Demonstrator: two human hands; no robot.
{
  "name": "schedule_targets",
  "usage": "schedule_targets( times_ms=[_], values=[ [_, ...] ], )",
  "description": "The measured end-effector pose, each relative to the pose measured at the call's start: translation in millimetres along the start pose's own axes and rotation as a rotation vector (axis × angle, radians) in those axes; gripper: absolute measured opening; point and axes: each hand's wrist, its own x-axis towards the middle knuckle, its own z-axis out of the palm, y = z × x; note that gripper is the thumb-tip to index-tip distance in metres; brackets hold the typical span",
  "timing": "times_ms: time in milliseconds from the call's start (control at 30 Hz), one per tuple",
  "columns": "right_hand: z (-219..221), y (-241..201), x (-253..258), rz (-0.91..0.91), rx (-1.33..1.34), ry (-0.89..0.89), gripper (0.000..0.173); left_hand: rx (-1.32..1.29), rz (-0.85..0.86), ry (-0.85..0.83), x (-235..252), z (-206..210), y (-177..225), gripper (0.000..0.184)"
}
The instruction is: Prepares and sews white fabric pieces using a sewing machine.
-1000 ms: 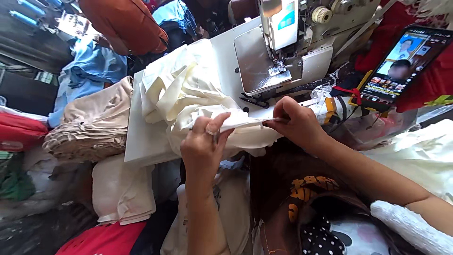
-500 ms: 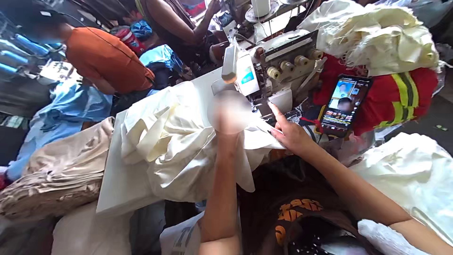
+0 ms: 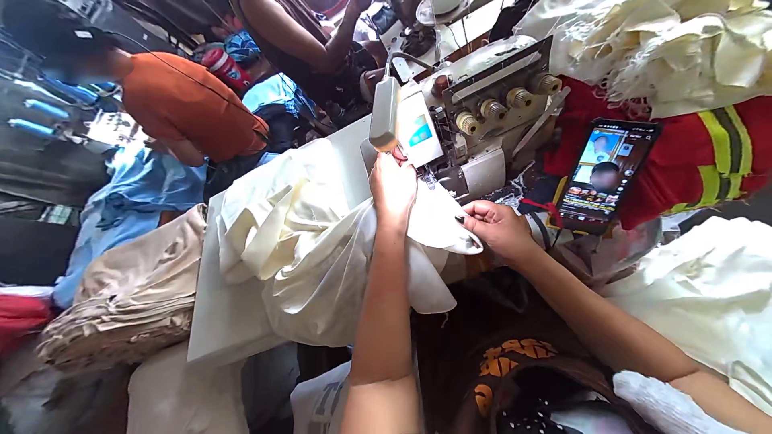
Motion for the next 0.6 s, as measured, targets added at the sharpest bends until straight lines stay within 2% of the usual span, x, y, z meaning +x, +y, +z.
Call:
schedule_targets(
  times_ms=[200,433,533,600],
  values=[
    [4.8,6.1,-2.9,-0.034,-0.032,-0.010,0.006,-0.134,0.064,0.004,7.1,4.6,-15.4,0.022],
    [10.7,2.8,10.7,-0.024,-0.043,-0.030,0.009,-0.154,0.098,0.027,14.3,-6.1,-21.7,0.032],
    [11.4,0.6,17.6,-0.019,-0.012,-0.029,0.010,-0.184,0.380,0.107,-20.7,-38.0,-38.2,0.025],
    [10.8,1.5,18.8,-0.011,0.005,-0.032,0.010,-0.170,0.546,-0.009,-51.6,-65.2,-49.2,0.037]
  ],
)
